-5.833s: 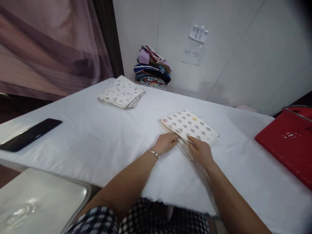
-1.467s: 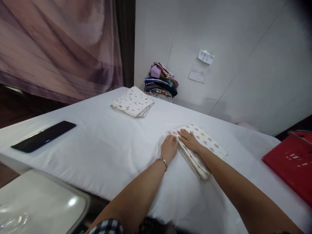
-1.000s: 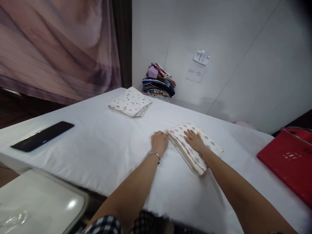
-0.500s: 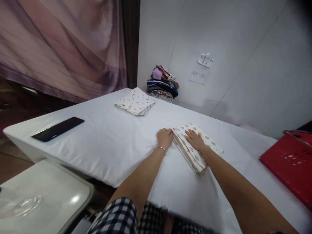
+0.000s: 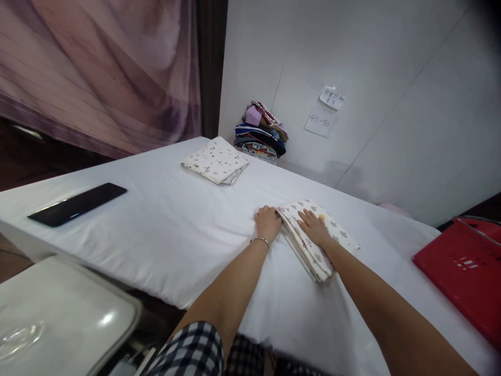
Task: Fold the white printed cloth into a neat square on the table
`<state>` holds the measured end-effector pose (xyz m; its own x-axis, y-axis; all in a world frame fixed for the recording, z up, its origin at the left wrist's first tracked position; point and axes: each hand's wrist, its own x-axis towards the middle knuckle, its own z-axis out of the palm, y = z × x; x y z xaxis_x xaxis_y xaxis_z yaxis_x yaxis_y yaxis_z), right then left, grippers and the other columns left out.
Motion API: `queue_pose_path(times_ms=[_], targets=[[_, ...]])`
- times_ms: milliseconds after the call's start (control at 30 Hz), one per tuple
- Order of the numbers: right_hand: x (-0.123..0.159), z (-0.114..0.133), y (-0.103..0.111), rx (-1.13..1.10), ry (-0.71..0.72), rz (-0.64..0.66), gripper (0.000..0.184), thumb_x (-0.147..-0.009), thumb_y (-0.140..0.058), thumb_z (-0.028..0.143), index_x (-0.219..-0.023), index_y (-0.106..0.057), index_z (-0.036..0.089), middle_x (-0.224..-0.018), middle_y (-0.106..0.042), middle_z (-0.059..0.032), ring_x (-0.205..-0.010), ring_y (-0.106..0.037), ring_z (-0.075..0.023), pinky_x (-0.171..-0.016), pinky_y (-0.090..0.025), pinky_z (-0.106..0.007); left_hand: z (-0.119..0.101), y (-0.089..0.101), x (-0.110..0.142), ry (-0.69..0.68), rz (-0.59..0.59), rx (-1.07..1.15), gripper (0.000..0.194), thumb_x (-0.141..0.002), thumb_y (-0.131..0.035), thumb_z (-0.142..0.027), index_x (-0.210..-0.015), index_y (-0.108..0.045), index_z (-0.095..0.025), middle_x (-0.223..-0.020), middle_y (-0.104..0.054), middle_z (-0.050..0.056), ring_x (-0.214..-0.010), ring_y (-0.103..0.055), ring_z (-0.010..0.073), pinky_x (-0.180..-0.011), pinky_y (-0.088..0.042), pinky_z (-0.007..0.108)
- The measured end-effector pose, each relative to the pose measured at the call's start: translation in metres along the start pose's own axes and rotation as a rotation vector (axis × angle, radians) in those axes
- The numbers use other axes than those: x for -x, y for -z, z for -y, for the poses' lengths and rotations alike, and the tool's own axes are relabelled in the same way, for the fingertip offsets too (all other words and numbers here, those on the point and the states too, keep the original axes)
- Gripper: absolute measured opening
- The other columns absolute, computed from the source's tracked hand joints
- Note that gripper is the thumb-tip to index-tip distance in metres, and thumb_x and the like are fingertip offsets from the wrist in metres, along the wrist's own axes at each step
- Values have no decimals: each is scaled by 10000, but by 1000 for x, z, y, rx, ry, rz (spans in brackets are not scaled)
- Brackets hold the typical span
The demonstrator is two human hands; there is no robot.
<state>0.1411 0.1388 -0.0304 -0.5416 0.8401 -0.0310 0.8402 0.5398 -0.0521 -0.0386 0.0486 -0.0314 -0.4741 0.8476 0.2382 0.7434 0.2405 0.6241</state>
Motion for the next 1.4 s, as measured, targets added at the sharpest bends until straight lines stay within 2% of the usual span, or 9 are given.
queue_pose_path(times_ms=[267,533,667,867,967,1067,1167,1267,1400], targets=[[2,5,3,-24,-9,-10,563,-923,-197,527,-1409,-295,262,-1497,-188,-24,-1372,-142,-240,-1082,-128,-508,3,-5,-9,0,-10,-6,179,-819,-479,-268,-845,-644,-203,-941,-596,74,-957,-484,217,-796,-317,344],[-2,-2,1,-54,4,13,534,-920,-219,522,-1399,-299,300,-1496,-190,-3,-1374,-140,-217,-1076,-137,-530,11,12,-1,-122,-41,2,157,-807,-474,-251,-806,-615,-182,-937,-575,84,-979,-463,225,-843,-300,359],[-2,-2,2,-55,21,14,528,-918,-214,528,-1396,-297,320,-1494,-202,4,-1374,-144,-216,-1079,-140,-528,20,15,0,-83,-34,2,129,-794,-480,-229,-775,-600,-186,-908,-574,71,-941,-473,213,-806,-317,342],[-2,2,6,-49,-3,40,540,-916,-209,528,-1404,-286,310,-1498,-184,11,-1378,-124,-218,-1084,-129,-522,26,7,-6,-45,-46,27,78,-762,-527,-234,-752,-599,-204,-887,-587,41,-909,-492,193,-760,-342,312],[-3,4,12,-125,1,50,554,-895,-270,549,-1378,-352,289,-1486,-230,-16,-1372,-149,-242,-1079,-143,-527,27,5,-8,-7,-55,71,56,-755,-550,-238,-756,-600,-212,-891,-591,26,-909,-505,182,-760,-353,300],[3,18,21,-250,21,-84,546,-874,-336,547,-1295,-484,234,-1433,-347,-61,-1346,-235,-242,-1079,-207,-459,28,5,-9,-14,-64,96,71,-766,-545,-234,-784,-612,-216,-911,-591,26,-926,-509,179,-769,-358,295],[21,47,28,-262,155,-266,491,-855,-412,499,-1219,-551,200,-1335,-474,-85,-1254,-383,-225,-1051,-281,-384,26,5,-9,-41,-49,95,116,-786,-531,-230,-830,-638,-219,-940,-593,33,-948,-508,179,-797,-359,294],[39,75,29,-134,275,-283,464,-811,-512,402,-1225,-526,191,-1264,-527,-91,-1176,-447,-237,-1007,-323,-383,25,5,-9,-56,-44,93,147,-789,-530,-229,-870,-652,-220,-954,-601,37,-961,-507,179,-828,-355,289],[44,86,29,-25,195,-218,461,-819,-478,251,-1276,-459,196,-1230,-552,-92,-1114,-498,-235,-925,-385,-349,24,5,-9,-92,-50,108,133,-770,-530,-216,-841,-642,-211,-927,-612,34,-928,-520,172,-827,-356,280]])
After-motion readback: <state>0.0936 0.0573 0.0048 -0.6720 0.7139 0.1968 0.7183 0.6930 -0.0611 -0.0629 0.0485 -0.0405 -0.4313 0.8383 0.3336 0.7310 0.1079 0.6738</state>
